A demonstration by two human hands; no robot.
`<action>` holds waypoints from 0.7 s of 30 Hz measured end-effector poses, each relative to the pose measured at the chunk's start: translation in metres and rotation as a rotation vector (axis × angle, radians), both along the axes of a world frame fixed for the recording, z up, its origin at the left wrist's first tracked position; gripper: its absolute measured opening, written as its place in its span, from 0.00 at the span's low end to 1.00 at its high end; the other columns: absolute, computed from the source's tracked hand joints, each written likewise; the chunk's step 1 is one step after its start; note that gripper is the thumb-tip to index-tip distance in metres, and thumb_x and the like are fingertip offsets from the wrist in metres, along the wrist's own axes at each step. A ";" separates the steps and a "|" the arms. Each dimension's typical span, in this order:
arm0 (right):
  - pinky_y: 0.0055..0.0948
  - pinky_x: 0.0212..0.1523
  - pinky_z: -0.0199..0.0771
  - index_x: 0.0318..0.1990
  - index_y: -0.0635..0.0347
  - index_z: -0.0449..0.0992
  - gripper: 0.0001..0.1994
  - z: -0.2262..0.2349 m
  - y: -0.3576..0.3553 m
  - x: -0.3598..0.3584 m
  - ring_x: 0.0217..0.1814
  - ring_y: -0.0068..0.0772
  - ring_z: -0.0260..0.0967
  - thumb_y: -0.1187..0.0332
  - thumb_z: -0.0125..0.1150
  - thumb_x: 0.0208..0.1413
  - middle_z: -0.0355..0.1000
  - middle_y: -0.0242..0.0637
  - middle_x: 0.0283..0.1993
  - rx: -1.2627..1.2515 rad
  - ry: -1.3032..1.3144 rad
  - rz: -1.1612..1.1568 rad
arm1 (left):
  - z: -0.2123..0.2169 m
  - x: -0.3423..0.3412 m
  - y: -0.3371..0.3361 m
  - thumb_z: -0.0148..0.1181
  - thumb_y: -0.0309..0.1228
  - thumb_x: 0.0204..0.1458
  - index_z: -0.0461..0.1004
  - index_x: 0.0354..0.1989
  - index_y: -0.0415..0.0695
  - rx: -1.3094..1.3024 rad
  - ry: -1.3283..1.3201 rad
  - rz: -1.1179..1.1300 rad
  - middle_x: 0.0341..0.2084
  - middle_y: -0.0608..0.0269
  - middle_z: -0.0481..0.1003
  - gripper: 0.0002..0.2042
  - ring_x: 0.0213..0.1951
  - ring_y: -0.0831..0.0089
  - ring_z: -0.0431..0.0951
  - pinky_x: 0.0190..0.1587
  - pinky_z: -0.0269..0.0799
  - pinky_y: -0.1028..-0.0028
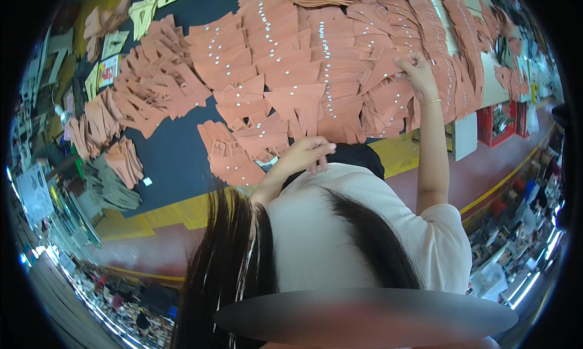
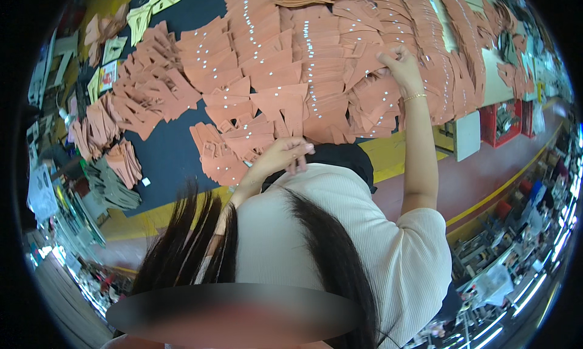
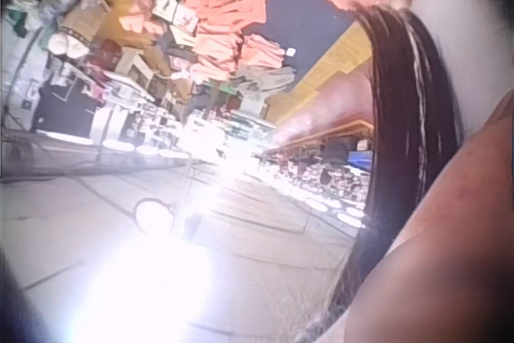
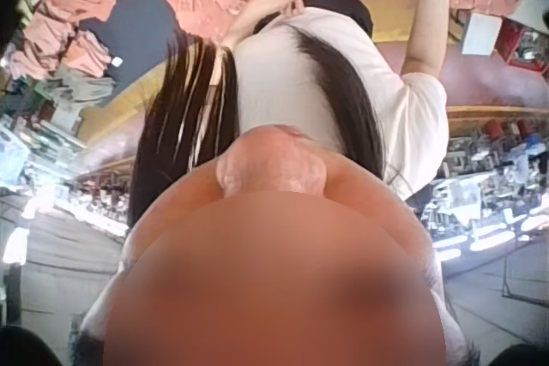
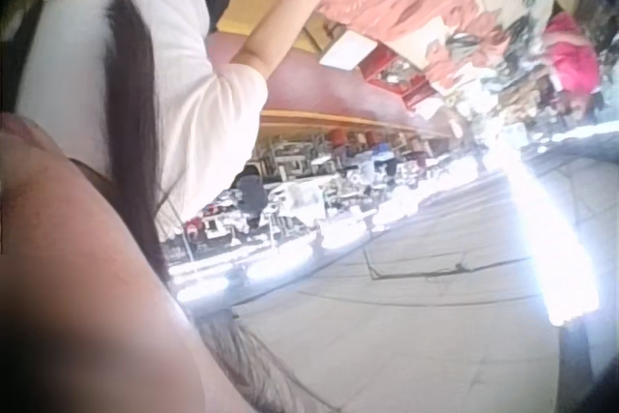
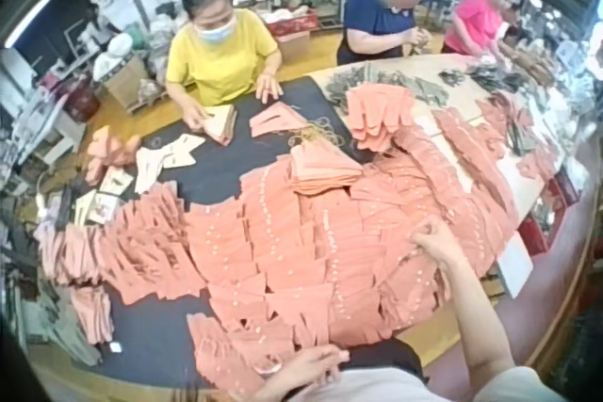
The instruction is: The person repeatedly picks up pink fabric pieces from a large pile on a table, briefly separates or aligns them, and places them back into the pile. The hands work continuously over the same area, handling the pieces one at a time or in small groups.
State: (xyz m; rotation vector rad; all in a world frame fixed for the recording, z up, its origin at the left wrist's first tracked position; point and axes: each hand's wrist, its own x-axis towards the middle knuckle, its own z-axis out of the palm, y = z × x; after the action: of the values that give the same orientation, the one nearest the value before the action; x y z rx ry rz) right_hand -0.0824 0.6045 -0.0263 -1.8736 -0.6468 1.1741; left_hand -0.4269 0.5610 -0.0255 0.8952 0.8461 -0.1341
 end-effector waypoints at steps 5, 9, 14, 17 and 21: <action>0.21 0.38 0.72 0.47 0.59 0.60 0.18 0.045 0.015 -0.065 0.38 0.22 0.69 0.78 0.60 0.50 0.68 0.34 0.41 0.258 0.191 0.091 | 0.007 0.022 -0.003 0.54 0.42 0.56 0.67 0.53 0.39 -0.110 -0.326 0.288 0.38 0.55 0.76 0.22 0.35 0.71 0.77 0.40 0.72 0.75; 0.19 0.42 0.70 0.52 0.54 0.59 0.24 0.051 0.006 -0.125 0.42 0.17 0.64 0.80 0.60 0.49 0.64 0.29 0.43 0.264 0.361 0.330 | 0.007 0.023 0.002 0.52 0.40 0.58 0.62 0.58 0.41 -0.161 -0.663 0.712 0.51 0.52 0.69 0.23 0.57 0.64 0.67 0.60 0.59 0.62; 0.23 0.29 0.72 0.46 0.57 0.65 0.17 0.029 -0.003 -0.185 0.31 0.24 0.70 0.75 0.62 0.49 0.66 0.30 0.34 -0.026 0.318 0.659 | -0.019 -0.014 0.009 0.50 0.38 0.58 0.64 0.54 0.39 -0.230 -0.522 1.124 0.48 0.56 0.72 0.19 0.51 0.64 0.72 0.55 0.67 0.58; 0.34 0.30 0.73 0.38 0.60 0.71 0.09 0.005 0.030 -0.189 0.29 0.40 0.72 0.68 0.60 0.51 0.70 0.37 0.34 0.099 -0.531 0.941 | -0.033 -0.047 0.002 0.49 0.35 0.59 0.64 0.53 0.37 -0.227 -0.259 1.147 0.46 0.56 0.73 0.18 0.48 0.65 0.75 0.48 0.74 0.61; 0.36 0.40 0.69 0.32 0.57 0.76 0.07 -0.044 0.091 -0.205 0.39 0.43 0.70 0.66 0.57 0.49 0.73 0.37 0.35 0.421 -1.046 0.930 | -0.038 -0.081 -0.004 0.49 0.34 0.59 0.64 0.53 0.36 -0.220 0.003 0.983 0.45 0.55 0.73 0.18 0.42 0.66 0.78 0.39 0.79 0.67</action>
State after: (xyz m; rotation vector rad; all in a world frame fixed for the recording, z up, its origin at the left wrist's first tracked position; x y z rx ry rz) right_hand -0.2872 0.6959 -0.0700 -1.7135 -2.3024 0.3361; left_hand -0.5080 0.5570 -0.0632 0.2044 1.1634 0.6169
